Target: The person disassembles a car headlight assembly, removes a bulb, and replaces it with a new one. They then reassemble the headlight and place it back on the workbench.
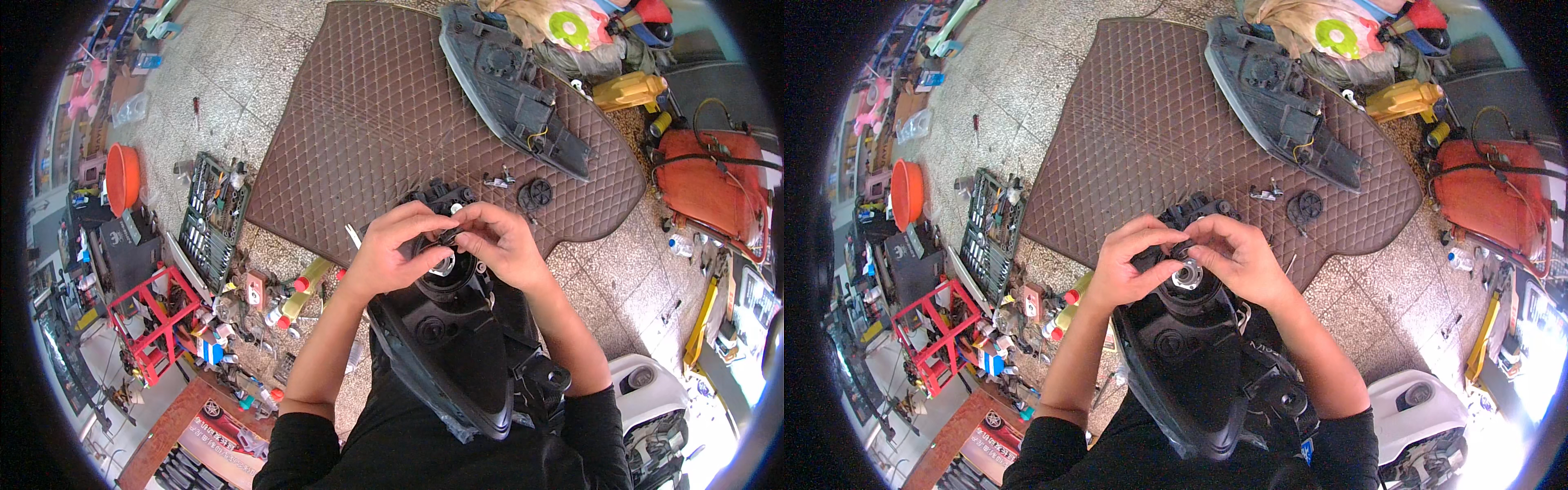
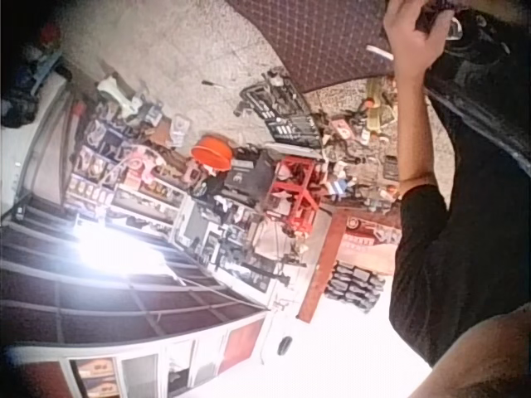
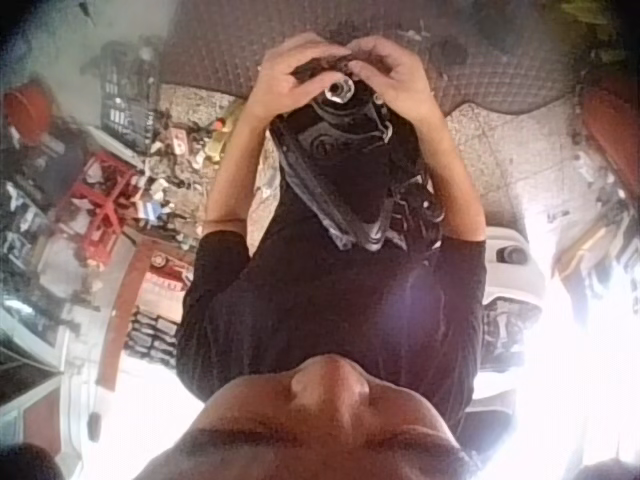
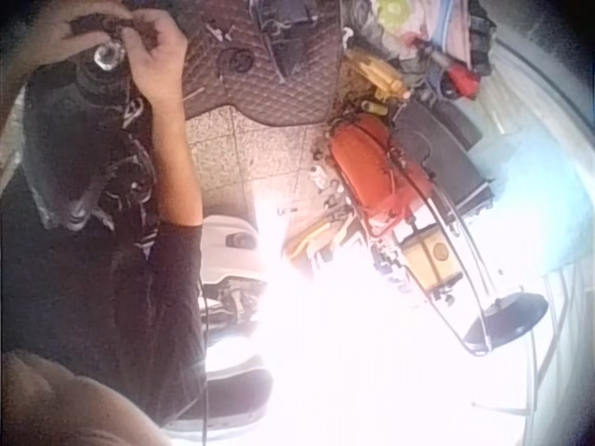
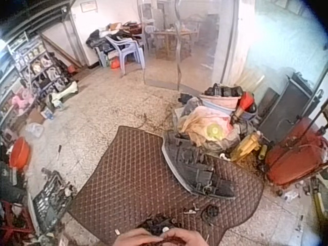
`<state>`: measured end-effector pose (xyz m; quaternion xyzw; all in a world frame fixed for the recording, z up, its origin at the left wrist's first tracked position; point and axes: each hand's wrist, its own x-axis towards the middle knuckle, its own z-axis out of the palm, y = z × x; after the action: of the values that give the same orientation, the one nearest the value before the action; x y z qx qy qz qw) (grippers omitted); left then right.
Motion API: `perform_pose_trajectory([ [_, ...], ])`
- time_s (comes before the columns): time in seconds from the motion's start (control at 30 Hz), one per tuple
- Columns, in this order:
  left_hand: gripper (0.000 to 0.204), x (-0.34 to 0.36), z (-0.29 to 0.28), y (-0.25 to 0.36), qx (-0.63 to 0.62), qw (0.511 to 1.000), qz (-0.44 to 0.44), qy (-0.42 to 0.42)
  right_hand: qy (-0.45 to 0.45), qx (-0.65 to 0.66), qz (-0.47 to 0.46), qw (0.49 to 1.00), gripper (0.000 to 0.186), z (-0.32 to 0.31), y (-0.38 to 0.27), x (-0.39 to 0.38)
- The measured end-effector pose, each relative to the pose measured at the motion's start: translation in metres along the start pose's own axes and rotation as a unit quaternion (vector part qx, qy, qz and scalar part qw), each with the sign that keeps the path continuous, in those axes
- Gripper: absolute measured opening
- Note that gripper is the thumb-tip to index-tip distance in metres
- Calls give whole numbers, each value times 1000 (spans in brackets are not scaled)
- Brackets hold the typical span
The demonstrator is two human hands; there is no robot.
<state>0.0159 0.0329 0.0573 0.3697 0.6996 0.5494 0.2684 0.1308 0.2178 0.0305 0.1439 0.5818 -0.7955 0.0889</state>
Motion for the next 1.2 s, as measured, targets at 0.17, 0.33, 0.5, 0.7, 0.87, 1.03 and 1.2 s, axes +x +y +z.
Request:
perform_pose_trajectory([
  [0.17, 30, 2, -5, -5, -61, 997, -13, -38, -42, 45, 24, 998, 19, -8, -1, 2],
  [0.33, 25, 3, -7, -10, -54, 998, -9, -33, -58, 102, 41, 992, 20, -8, 1, 4],
  [0.5, 22, 2, -10, -11, -64, 997, -18, -34, -75, 109, 49, 990, 19, -7, 0, 6],
  [0.7, 23, 2, -11, -12, -80, 996, -23, -30, -58, 115, 52, 990, 19, -3, -1, 7],
  [0.87, 22, 1, -10, -14, -88, 996, -23, -19, -45, 81, 30, 995, 20, -2, -4, 4],
  [1.03, 20, -1, -10, -17, -112, 993, -34, -4, -29, 58, 15, 998, 21, 0, -12, 1],
  [1.2, 18, -4, -11, -21, -147, 988, -47, 7, -10, 69, 19, 997, 22, 5, -19, -3],
])
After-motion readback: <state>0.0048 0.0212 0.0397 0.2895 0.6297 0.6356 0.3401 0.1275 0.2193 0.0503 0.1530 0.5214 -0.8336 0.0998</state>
